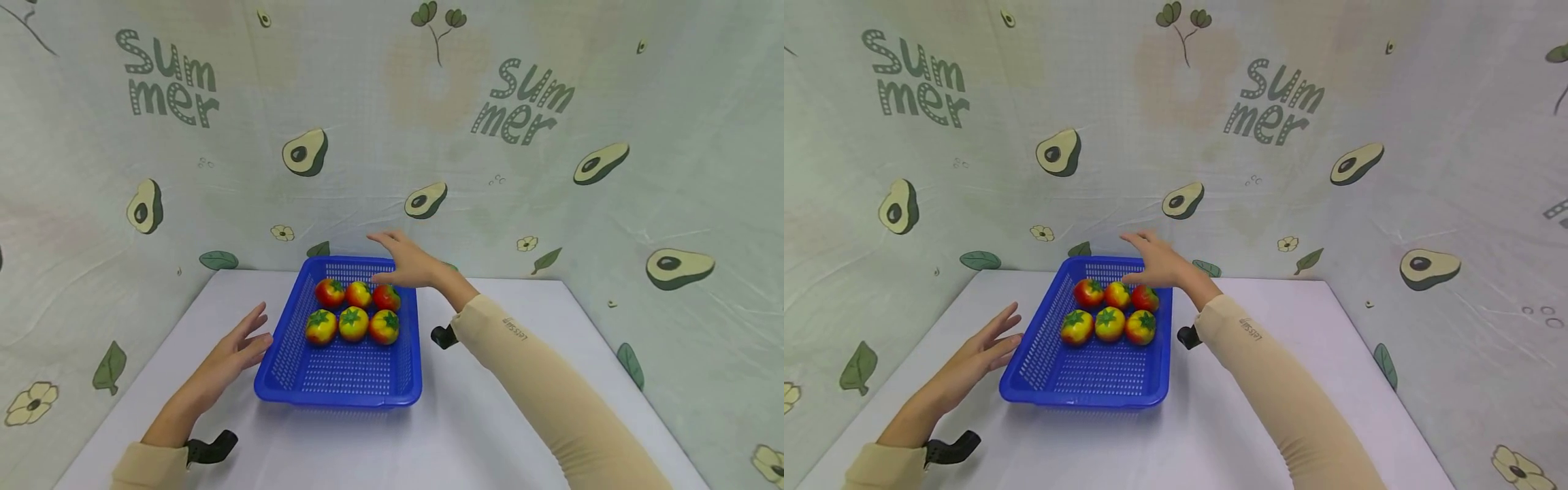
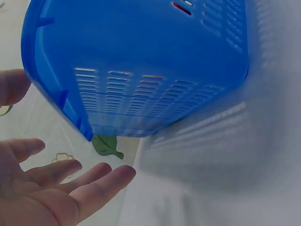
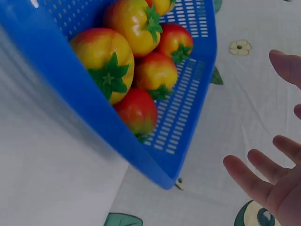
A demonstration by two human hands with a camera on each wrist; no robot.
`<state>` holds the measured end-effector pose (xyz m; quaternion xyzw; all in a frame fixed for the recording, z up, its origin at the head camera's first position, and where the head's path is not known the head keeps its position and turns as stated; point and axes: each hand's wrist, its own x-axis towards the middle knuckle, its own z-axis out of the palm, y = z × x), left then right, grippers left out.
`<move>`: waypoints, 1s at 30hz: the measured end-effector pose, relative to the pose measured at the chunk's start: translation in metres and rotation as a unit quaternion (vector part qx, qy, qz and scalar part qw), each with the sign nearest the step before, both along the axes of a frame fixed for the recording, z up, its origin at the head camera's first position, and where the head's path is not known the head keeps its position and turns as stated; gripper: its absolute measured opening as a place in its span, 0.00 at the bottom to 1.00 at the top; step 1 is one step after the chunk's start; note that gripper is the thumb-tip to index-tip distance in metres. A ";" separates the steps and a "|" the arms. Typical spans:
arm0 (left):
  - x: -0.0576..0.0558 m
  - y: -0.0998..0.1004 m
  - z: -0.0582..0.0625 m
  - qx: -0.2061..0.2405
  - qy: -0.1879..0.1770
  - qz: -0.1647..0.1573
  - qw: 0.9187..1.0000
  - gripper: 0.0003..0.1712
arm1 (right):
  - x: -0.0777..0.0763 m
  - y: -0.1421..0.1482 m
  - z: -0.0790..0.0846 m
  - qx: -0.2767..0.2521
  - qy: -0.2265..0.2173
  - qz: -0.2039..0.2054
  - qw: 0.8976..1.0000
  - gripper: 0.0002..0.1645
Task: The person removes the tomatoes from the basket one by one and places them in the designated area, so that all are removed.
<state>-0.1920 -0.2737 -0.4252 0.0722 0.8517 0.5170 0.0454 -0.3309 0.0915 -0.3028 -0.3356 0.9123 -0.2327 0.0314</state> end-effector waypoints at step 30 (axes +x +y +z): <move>-0.001 0.010 -0.013 0.045 -0.078 -0.003 0.996 0.47 | 0.009 -0.067 -0.054 -0.012 -0.093 0.047 0.995 0.48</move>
